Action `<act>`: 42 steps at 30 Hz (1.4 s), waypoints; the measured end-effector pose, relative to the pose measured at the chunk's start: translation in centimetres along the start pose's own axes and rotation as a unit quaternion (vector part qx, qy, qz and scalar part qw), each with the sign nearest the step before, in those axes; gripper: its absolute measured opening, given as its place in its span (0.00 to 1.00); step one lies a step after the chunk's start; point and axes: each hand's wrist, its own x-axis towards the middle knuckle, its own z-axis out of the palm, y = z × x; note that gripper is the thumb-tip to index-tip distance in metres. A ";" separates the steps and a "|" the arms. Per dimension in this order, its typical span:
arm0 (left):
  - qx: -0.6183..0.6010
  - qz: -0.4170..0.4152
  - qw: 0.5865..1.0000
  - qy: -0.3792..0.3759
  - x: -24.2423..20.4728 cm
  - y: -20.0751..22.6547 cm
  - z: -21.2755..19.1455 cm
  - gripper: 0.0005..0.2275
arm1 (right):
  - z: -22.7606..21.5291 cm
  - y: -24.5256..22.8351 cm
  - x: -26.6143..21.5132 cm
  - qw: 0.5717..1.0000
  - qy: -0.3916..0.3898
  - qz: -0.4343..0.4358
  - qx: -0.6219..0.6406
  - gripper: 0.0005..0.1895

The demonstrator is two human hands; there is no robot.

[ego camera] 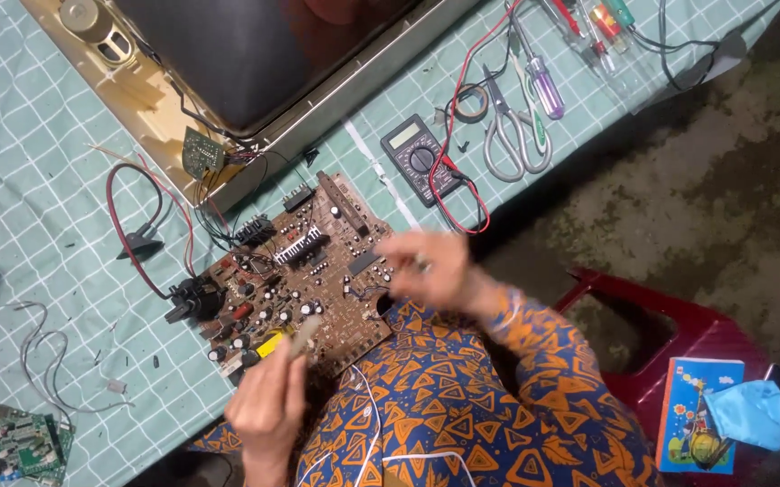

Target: Cleaning a circuit board with a toothbrush and inspecting it using a wooden stick and a multimeter probe.

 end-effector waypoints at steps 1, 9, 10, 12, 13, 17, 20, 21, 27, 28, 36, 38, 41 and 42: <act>0.001 0.000 1.000 -0.001 -0.4 -0.4 -0.2 0.16 | -2.6 1.9 0.4 1.000 0.000 0.001 0.001 0.22; 0.070 -0.205 0.976 0.001 -1.0 0.0 -3.4 0.13 | -25.9 17.6 1.4 0.858 0.231 0.146 -0.435 0.10; 0.070 -0.203 0.977 0.000 0.5 0.7 -4.3 0.13 | -28.3 19.8 0.3 0.857 0.233 0.147 -0.435 0.10; 0.123 -0.267 0.948 -0.123 3.3 2.2 -6.1 0.07 | -32.9 24.0 -2.1 0.799 0.190 0.290 -0.492 0.07; 0.123 -0.266 0.948 -0.124 4.0 2.6 -6.2 0.07 | -33.3 24.7 -2.2 0.798 0.191 0.290 -0.492 0.07; 0.147 -0.290 0.938 -0.120 4.6 3.3 -5.9 0.07 | -34.4 27.2 -2.4 0.746 0.086 0.280 -0.598 0.08; 0.180 -0.268 0.944 -0.063 2.0 2.1 -4.9 0.13 | -35.1 29.6 -2.8 0.745 0.073 0.306 -0.588 0.10; 0.179 -0.260 0.948 -0.037 1.0 1.6 -4.5 0.15 | -35.5 30.4 -2.9 0.741 0.058 0.331 -0.581 0.10; 0.200 -0.271 0.939 -0.070 2.9 2.9 -5.2 0.13 | -33.8 30.8 -0.8 0.803 0.094 0.353 -0.471 0.08; 0.201 -0.273 0.938 -0.070 3.3 3.1 -5.3 0.13 | -34.3 31.2 -0.8 0.804 0.092 0.353 -0.469 0.08; 0.218 -0.291 0.929 -0.070 2.9 2.9 -4.6 0.14 | -37.8 33.6 -2.9 0.740 0.019 0.331 -0.585 0.06; 0.201 -0.276 0.939 -0.047 2.0 1.8 -4.0 0.13 | -37.6 32.2 -1.6 0.751 -0.006 0.363 -0.552 0.10; 0.184 -0.243 0.952 -0.012 0.8 0.8 -3.3 0.11 | -38.5 32.6 -1.9 0.758 -0.038 0.395 -0.518 0.13; 0.184 -0.226 0.956 0.001 0.5 0.5 -3.1 0.11 | -38.9 33.2 -2.3 0.758 -0.044 0.393 -0.518 0.12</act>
